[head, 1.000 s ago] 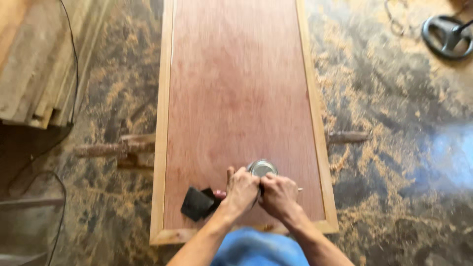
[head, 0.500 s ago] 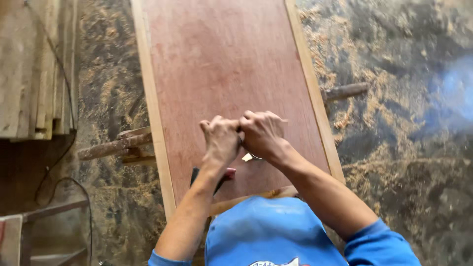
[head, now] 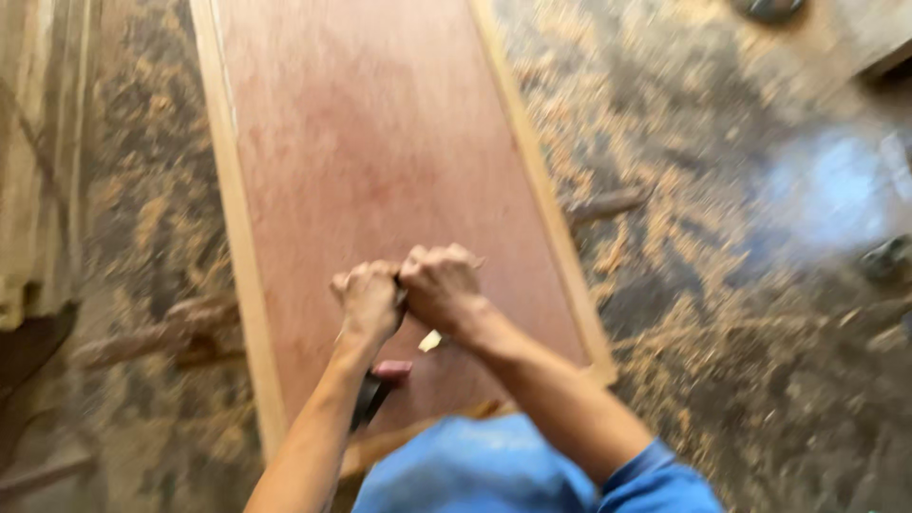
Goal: The person opens a can of wood filler, stirs it with a stick, and scoops filler onto a small scraper. They spread the filler along the edge of a wooden frame resting on sawhorses, then press and smooth the filler into the frame's seams using pieces of dark sandpaper-like sheets.
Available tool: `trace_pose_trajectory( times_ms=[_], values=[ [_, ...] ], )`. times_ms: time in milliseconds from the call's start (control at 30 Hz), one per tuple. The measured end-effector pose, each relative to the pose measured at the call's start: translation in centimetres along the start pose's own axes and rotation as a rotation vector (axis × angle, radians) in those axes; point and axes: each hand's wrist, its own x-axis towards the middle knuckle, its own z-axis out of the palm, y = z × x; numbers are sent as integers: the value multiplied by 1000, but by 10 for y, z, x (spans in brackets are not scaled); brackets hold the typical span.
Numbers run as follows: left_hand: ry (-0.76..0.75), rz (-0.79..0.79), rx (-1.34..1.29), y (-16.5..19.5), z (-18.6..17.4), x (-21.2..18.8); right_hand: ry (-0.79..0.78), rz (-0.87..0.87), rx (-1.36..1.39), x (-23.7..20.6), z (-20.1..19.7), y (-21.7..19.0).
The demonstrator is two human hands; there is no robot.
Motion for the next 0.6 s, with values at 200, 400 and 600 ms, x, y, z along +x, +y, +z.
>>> trace_pose_trajectory(
  times_ms=[200,400,600],
  values=[
    [-117,-164,46,-2,-14,2,27,-13,80,8,0,-12],
    [-172,-272,71,-6,-31,-5,-18,-17,81,15,6,-27],
    [-160,-306,101,-15,-32,-7,27,9,115,13,17,-40]
  ],
)
